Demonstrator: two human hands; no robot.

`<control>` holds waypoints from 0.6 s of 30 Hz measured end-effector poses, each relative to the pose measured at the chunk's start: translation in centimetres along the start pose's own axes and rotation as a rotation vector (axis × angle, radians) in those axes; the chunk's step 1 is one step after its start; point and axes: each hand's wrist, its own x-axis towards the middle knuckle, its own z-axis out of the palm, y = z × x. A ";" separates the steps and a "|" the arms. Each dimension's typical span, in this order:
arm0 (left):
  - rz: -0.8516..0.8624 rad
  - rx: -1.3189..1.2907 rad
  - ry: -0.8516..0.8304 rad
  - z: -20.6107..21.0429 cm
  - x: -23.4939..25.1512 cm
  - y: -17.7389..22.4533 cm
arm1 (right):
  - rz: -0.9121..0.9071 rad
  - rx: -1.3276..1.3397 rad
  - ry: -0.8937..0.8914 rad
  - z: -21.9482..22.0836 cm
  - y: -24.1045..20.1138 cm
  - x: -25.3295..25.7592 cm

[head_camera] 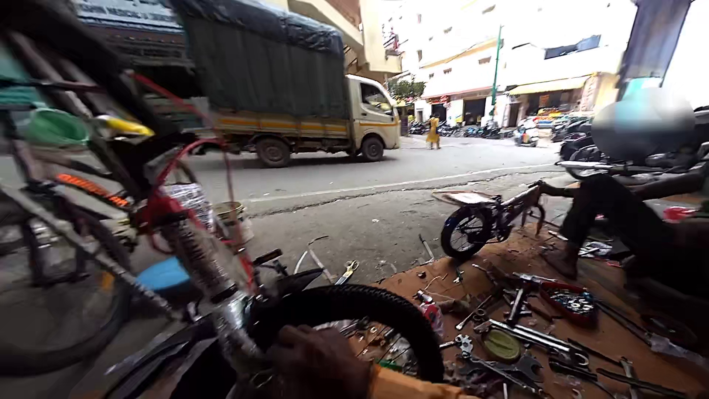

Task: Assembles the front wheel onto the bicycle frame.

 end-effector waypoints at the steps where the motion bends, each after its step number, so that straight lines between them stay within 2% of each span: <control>1: -0.087 0.078 0.095 1.4 -0.4 1.9 | -0.019 0.010 0.036 0.2 0.0 -0.2; 3: -0.227 0.194 0.276 4.6 0.3 4.9 | -0.015 0.029 0.151 1.6 0.1 -0.6; 5: -0.169 0.144 0.295 4.7 1.4 4.4 | 0.000 0.030 0.298 3.4 0.2 -1.4; 7: -0.096 0.095 0.270 3.9 2.0 3.5 | 0.034 0.065 0.365 4.8 0.0 -2.5; 12: -0.030 0.047 0.293 3.8 1.8 2.8 | 0.067 0.120 0.430 5.7 -0.1 -2.8; 18: 0.000 0.016 0.250 4.2 1.5 3.1 | 0.041 0.128 0.384 4.7 0.5 -1.0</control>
